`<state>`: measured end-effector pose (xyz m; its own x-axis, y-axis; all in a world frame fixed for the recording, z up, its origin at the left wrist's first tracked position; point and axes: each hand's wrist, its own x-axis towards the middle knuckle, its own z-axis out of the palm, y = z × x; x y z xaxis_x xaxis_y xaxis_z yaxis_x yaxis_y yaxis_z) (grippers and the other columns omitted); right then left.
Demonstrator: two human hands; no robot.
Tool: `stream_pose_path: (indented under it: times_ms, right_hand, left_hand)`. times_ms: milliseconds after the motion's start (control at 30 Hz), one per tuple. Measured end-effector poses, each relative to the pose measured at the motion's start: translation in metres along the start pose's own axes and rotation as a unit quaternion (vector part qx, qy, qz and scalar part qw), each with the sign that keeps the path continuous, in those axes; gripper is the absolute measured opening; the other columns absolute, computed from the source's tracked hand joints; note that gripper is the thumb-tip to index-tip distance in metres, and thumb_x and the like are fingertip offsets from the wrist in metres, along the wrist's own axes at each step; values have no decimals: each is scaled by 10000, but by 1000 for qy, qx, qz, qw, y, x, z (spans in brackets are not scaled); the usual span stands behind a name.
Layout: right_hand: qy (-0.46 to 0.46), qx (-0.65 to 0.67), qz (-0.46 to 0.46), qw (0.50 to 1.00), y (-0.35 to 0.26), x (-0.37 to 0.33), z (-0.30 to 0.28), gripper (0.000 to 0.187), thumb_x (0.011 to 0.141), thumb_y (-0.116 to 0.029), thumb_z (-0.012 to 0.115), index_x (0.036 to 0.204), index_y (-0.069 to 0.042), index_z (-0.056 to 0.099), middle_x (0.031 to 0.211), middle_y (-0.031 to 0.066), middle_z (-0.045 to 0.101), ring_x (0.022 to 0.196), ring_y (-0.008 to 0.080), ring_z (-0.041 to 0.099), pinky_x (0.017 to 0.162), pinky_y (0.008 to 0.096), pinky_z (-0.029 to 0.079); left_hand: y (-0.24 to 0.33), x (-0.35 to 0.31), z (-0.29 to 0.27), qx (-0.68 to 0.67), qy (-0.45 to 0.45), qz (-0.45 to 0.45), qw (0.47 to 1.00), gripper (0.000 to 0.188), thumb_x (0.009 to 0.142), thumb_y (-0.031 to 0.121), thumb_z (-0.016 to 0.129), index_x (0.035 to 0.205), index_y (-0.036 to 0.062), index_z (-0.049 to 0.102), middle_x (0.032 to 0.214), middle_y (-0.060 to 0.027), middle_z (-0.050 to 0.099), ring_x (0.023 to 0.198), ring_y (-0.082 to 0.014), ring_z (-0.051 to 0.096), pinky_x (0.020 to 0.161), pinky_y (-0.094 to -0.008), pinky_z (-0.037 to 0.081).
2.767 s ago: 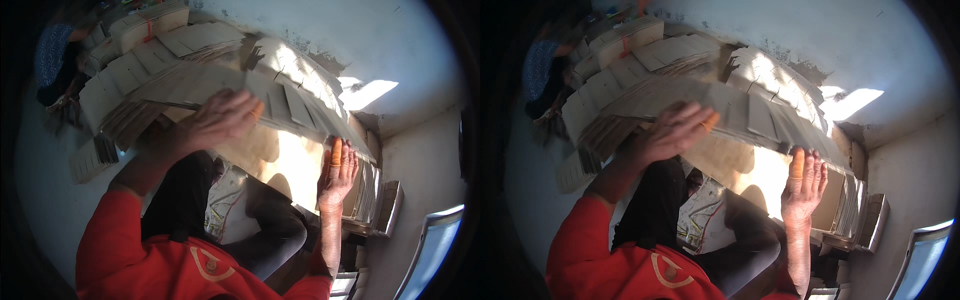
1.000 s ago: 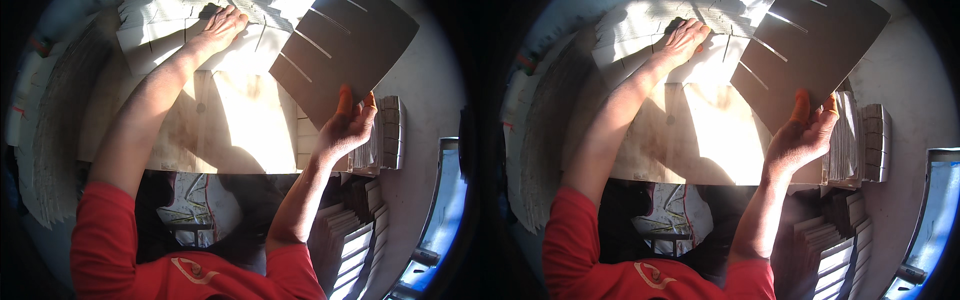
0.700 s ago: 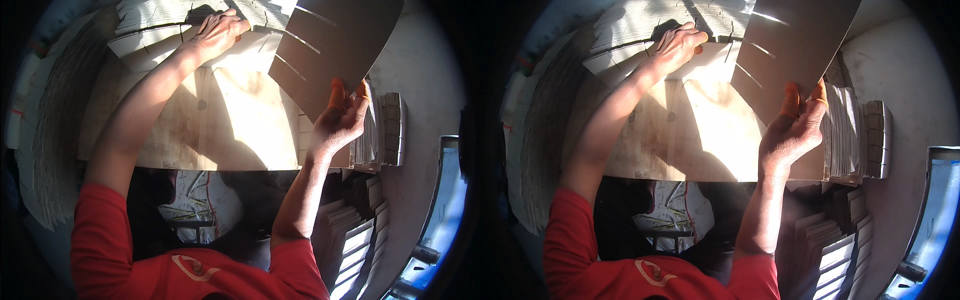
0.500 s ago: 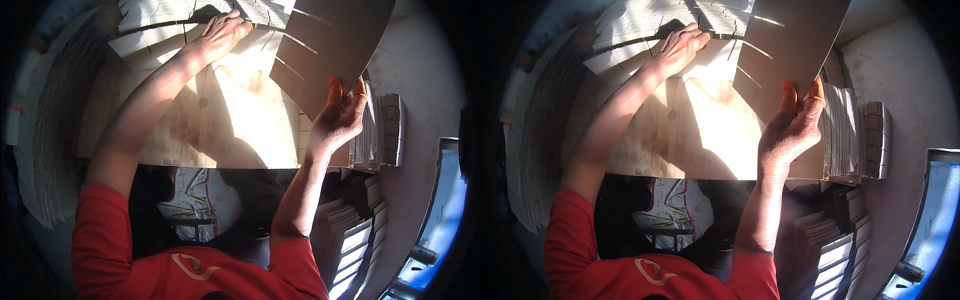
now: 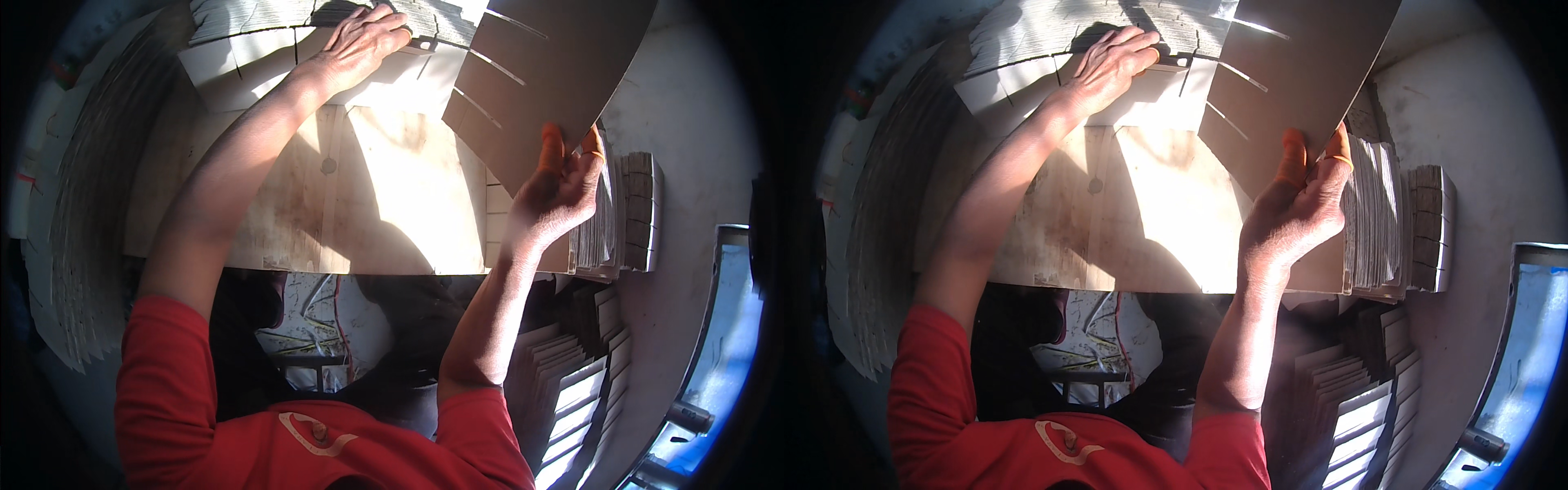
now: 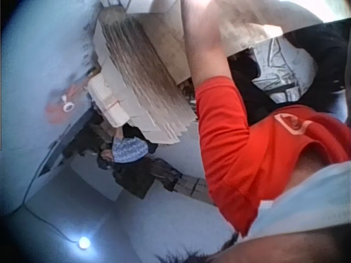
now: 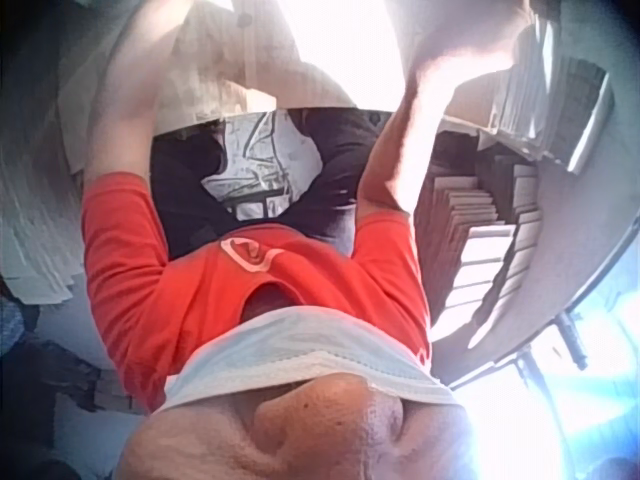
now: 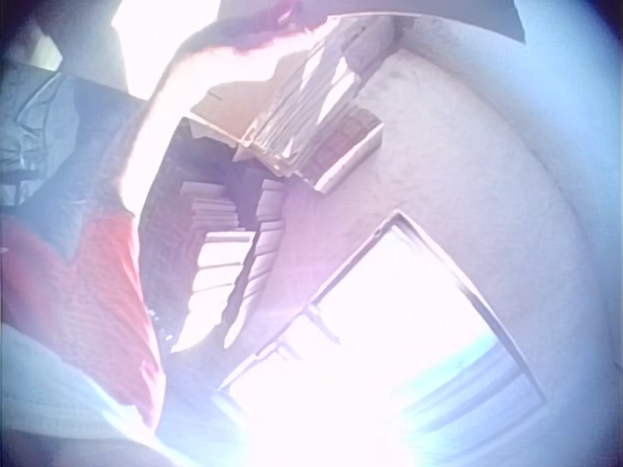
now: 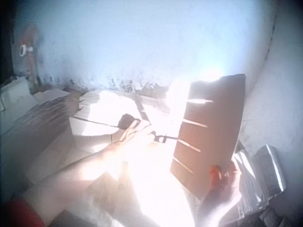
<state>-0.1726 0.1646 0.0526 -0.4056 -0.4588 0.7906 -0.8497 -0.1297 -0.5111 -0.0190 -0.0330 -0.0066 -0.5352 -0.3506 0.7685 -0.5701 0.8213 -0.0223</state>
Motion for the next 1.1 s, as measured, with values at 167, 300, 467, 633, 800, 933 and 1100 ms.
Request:
stream_pose_path:
  times_ms: [167, 300, 467, 633, 800, 933, 1100]
  right_hand:
    - [-1, 114, 27, 993, 0, -2, 7, 326, 911, 3, 563, 1235, -24, 539, 1176, 107, 628, 937, 163, 654, 821, 276, 535]
    - [-32, 67, 20, 997, -2, -1, 4, 307, 918, -47, 572, 1224, -33, 552, 1111, 130, 660, 919, 200, 675, 789, 304, 544]
    - [-66, -79, 2, 995, -14, 2, -6, 310, 901, -54, 592, 1209, -55, 564, 1010, 143, 692, 858, 230, 700, 725, 310, 555]
    - [-33, -58, 7, 998, -14, 0, -4, 242, 885, -52, 630, 1126, -39, 615, 899, 79, 701, 795, 95, 638, 750, 243, 498]
    - [-53, -60, 3, 997, -21, -1, -6, 250, 893, -49, 610, 1143, -50, 602, 954, 101, 700, 829, 136, 662, 753, 263, 514]
    - [-73, -64, 12, 995, -25, -7, -3, 263, 911, -46, 579, 1173, -61, 570, 984, 128, 695, 852, 206, 693, 746, 292, 539]
    - [-94, -107, -14, 990, -15, -14, 4, 269, 920, -51, 563, 1189, -67, 546, 939, 142, 692, 826, 232, 697, 707, 300, 542]
  left_hand:
    - [-4, -14, -4, -49, -79, 93, 991, 55, 734, 53, 594, 788, 44, 587, 788, -74, 563, 822, -229, 575, 751, -352, 457]
    - [8, -25, 0, -68, -125, 123, 982, 269, 675, -2, 621, 939, 36, 659, 752, -84, 569, 793, -237, 582, 646, -361, 497]
    - [15, -40, 12, -99, -75, 116, 985, 265, 685, -17, 615, 938, 47, 661, 777, -105, 593, 799, -263, 595, 639, -366, 500]
    - [26, -41, 6, -116, -150, 75, 979, 239, 703, -30, 603, 922, 55, 650, 783, -110, 611, 805, -286, 604, 655, -381, 501]
    - [30, -46, 1, -112, -119, 84, 983, 200, 719, -27, 590, 900, 46, 636, 789, -113, 613, 806, -286, 608, 669, -381, 501]
    - [48, -36, -19, -138, -192, 69, 969, 148, 723, -16, 585, 855, 47, 611, 781, -96, 593, 782, -272, 595, 692, -366, 492]
    - [83, -28, -53, -240, -100, 76, 963, 135, 686, 54, 629, 799, 55, 556, 741, -60, 520, 797, -222, 552, 676, -344, 487]
